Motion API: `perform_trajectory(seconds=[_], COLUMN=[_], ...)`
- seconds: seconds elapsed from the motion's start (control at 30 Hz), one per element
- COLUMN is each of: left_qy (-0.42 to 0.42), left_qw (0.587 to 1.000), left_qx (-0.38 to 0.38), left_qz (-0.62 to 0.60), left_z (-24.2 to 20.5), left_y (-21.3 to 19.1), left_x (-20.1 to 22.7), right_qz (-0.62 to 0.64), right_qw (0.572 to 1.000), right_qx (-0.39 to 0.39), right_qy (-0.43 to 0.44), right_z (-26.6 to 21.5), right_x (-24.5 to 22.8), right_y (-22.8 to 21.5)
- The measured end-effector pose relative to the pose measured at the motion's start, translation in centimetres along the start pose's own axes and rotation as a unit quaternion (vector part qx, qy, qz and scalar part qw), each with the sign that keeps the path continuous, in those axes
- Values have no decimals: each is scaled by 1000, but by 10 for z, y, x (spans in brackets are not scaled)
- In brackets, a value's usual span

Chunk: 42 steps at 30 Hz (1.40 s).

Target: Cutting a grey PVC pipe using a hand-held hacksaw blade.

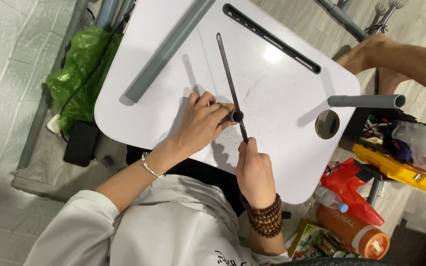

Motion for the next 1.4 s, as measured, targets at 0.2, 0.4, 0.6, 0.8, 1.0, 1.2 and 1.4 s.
perform_trajectory(seconds=[0.2,0.4,0.6,0.8,1.0,1.2,1.4], left_qy=[-17,-12,-26,-23,-11,-22,-23], left_qw=[1000,1000,999,999,1000,1000,999], left_qx=[-6,-18,-14,-22,-3,-7,-20], left_qz=[-20,-9,-22,-5,12,-10,-9], left_z=[-3,0,-1,-1,2,3,0], left_y=[1,-1,-1,3,-2,-6,-3], left_x=[-2,-1,-4,-5,-3,-3,-5], right_qz=[-5,14,10,21,43,50,80], right_qw=[997,1000,998,998,999,996,996], right_qx=[-26,2,-19,-16,16,-15,21], right_qy=[74,9,61,52,14,73,30], right_z=[-21,0,-21,-6,-18,-33,-35], right_x=[1,0,1,0,3,9,2], right_y=[-1,3,0,3,5,5,-5])
Point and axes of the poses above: each hand's wrist, its own z-axis towards the middle knuckle, its own y-axis out of the palm, x = y × z, the point moved 2 cm from there along z, towards the middle knuckle, and after that the axes turned 3 degrees about -y, right-handed, at the moved point
